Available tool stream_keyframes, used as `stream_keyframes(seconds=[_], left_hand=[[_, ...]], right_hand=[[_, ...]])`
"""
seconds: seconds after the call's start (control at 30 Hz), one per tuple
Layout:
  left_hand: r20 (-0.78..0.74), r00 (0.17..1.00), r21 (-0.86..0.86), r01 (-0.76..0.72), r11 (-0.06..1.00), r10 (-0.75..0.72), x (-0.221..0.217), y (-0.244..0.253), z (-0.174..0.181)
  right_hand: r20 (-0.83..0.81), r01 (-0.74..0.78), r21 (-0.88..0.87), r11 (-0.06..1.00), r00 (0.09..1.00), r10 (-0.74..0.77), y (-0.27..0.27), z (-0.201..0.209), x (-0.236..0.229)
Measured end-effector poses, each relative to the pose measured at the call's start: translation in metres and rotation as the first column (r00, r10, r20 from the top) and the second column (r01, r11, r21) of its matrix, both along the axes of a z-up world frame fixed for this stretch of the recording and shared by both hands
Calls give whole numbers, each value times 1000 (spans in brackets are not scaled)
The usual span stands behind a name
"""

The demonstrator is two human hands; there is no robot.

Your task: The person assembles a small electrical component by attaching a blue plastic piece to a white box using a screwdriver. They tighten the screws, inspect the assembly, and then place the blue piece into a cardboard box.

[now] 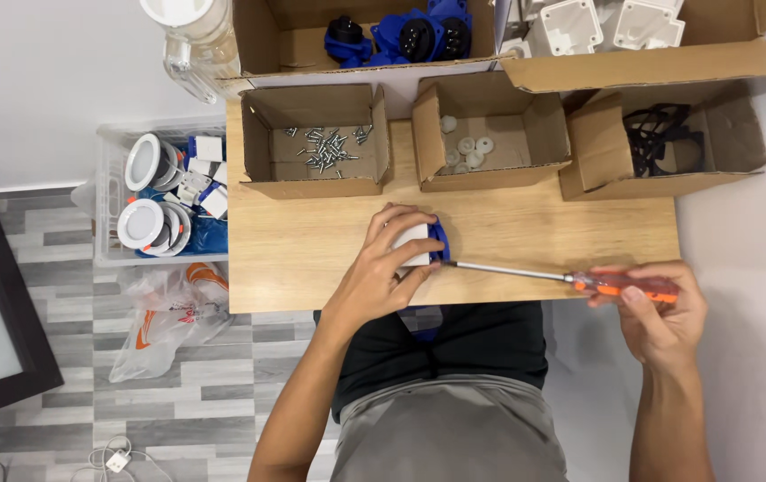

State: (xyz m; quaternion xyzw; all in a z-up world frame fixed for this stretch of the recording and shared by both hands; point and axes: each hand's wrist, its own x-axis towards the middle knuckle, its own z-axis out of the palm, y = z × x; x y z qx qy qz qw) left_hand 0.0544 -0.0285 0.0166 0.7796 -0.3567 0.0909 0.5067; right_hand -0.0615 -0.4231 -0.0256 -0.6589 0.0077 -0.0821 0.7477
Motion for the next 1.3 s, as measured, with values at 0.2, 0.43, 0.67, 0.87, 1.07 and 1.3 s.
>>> stream_keyframes(seconds=[0.2,0.43,0.67,0.87,1.07,1.3], left_hand=[[-5,1000,22,-11,1000,11,-3,-1,-4],[-31,999,46,-19,999,21,-6,-4,-5],[-16,1000,47,-20,999,21,-7,-6,-8],[-16,1000,44,-21,999,22,-6,-7,-10],[-4,1000,36,-28,999,29,-8,-6,-9],[-14,1000,39,-14,999,15,-11,-2,-7]], right_hand=[[11,-43,-1,999,999,43,20,13,11],[5,-75,14,997,997,75,24,12,16],[-9,-59,11,998,998,59,20,7,20],[-50,-48,35,998,998,50,21,7,24],[-26,-49,42,998,998,50,22,7,25],[-37,-41,52,998,998,43,22,10,19]])
